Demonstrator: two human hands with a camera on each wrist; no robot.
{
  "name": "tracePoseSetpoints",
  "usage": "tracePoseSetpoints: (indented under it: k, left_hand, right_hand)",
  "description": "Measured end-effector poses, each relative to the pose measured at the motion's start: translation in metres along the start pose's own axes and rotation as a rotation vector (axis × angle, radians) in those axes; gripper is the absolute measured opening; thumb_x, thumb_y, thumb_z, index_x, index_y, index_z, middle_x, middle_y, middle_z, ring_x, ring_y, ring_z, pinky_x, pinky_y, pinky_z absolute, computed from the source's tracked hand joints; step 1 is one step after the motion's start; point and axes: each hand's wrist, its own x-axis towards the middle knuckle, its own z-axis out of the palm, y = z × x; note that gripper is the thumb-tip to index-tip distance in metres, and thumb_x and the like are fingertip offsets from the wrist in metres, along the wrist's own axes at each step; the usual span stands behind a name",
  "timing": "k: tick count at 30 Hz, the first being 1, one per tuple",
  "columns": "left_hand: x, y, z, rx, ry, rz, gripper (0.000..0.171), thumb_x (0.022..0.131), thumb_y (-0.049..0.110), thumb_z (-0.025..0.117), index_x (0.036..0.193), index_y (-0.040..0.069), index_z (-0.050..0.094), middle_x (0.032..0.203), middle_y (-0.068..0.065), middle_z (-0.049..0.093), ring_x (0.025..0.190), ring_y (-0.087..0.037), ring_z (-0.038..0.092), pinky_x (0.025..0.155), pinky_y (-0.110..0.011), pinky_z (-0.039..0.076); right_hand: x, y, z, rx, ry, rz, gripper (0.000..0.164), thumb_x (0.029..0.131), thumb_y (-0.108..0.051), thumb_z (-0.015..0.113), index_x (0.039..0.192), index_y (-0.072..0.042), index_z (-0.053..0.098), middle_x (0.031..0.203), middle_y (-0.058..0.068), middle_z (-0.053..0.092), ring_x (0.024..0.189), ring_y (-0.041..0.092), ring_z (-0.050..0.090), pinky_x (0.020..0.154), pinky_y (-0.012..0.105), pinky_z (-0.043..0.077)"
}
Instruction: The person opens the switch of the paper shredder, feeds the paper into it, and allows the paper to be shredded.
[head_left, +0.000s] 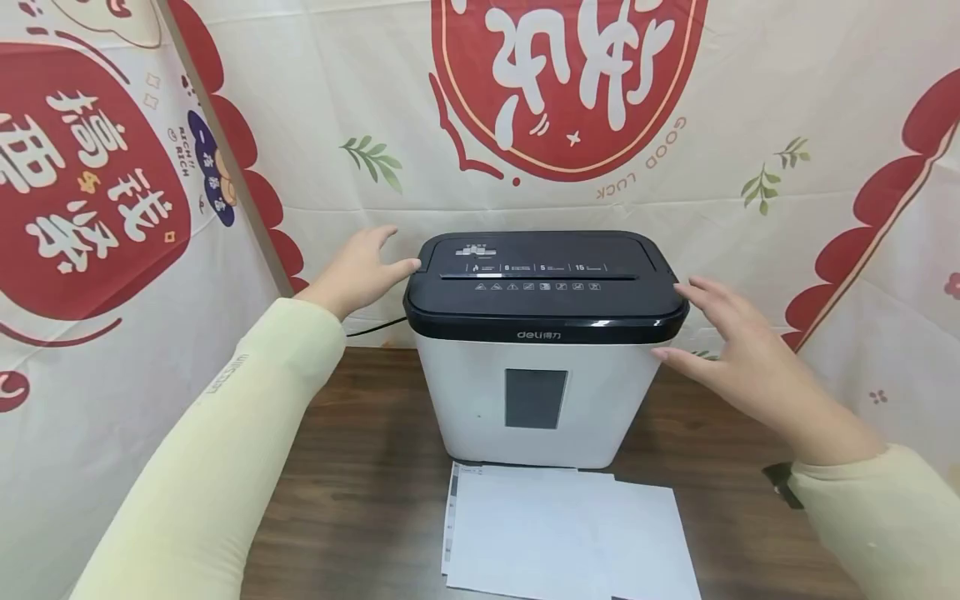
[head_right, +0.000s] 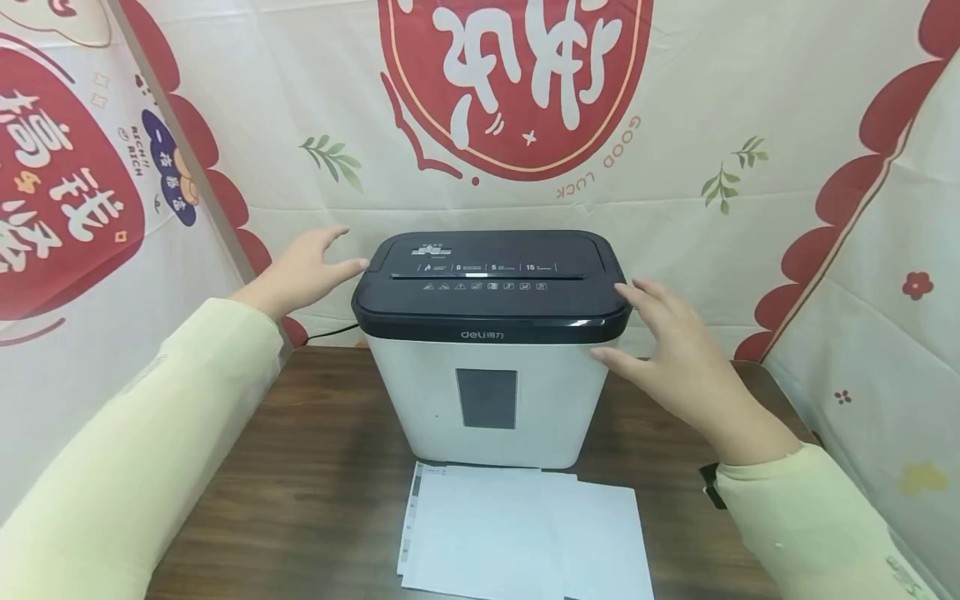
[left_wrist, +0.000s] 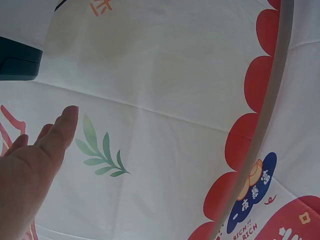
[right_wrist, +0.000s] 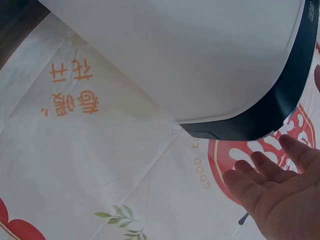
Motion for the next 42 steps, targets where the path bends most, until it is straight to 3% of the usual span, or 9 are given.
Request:
tracePoseSetpoints:
  k: [11,21,29,35,42]
  left_hand:
    - [0.020,0.013,0.008,-0.028,-0.017,-0.036,0.074,0.093,0.043,0.057,0.151,0.008,0.028,0.154,-0.014,0.031,0.141,-0.030,0.029,0.111,-0.050,0.031]
    - [0.043,0.028,0.018,0.032,-0.075,-0.071,0.074,0.094,0.044,0.054,0.151,0.005,0.028,0.153,-0.016,0.032,0.139,-0.030,0.032,0.112,-0.045,0.029]
    - [0.050,0.043,0.015,0.104,-0.148,-0.119,0.079,0.092,0.047,0.056,0.152,0.005,0.025,0.152,-0.016,0.033,0.137,-0.030,0.034,0.112,-0.046,0.029]
    - [0.056,0.047,0.016,0.131,-0.147,-0.138,0.079,0.092,0.049,0.055,0.152,0.007,0.025,0.152,-0.015,0.034,0.137,-0.031,0.034,0.111,-0.049,0.030]
    - [0.066,0.052,0.028,0.148,-0.137,-0.139,0.075,0.094,0.049,0.051,0.152,0.007,0.027,0.151,-0.015,0.036,0.135,-0.030,0.037,0.112,-0.048,0.030]
  right_hand:
    - [0.003,-0.001,0.011,-0.041,0.096,-0.165,0.073,0.074,-0.020,0.084,0.136,0.000,0.051,0.140,0.023,0.044,0.127,0.046,0.038,0.095,0.065,0.036]
    - [0.004,0.000,0.015,-0.071,0.103,-0.185,0.068,0.073,-0.018,0.084,0.132,0.000,0.055,0.138,0.021,0.047,0.125,0.044,0.040,0.094,0.062,0.038]
    - [0.007,-0.001,0.018,-0.116,0.134,-0.234,0.063,0.072,-0.014,0.085,0.128,-0.001,0.059,0.134,0.019,0.050,0.123,0.040,0.043,0.090,0.059,0.043]
    - [0.009,-0.002,0.020,-0.114,0.132,-0.228,0.062,0.073,-0.014,0.084,0.128,-0.002,0.060,0.134,0.018,0.050,0.123,0.040,0.043,0.092,0.059,0.043]
    - [0.011,0.000,0.020,-0.123,0.149,-0.218,0.059,0.073,-0.013,0.084,0.127,-0.002,0.061,0.134,0.017,0.051,0.125,0.038,0.043,0.094,0.056,0.043]
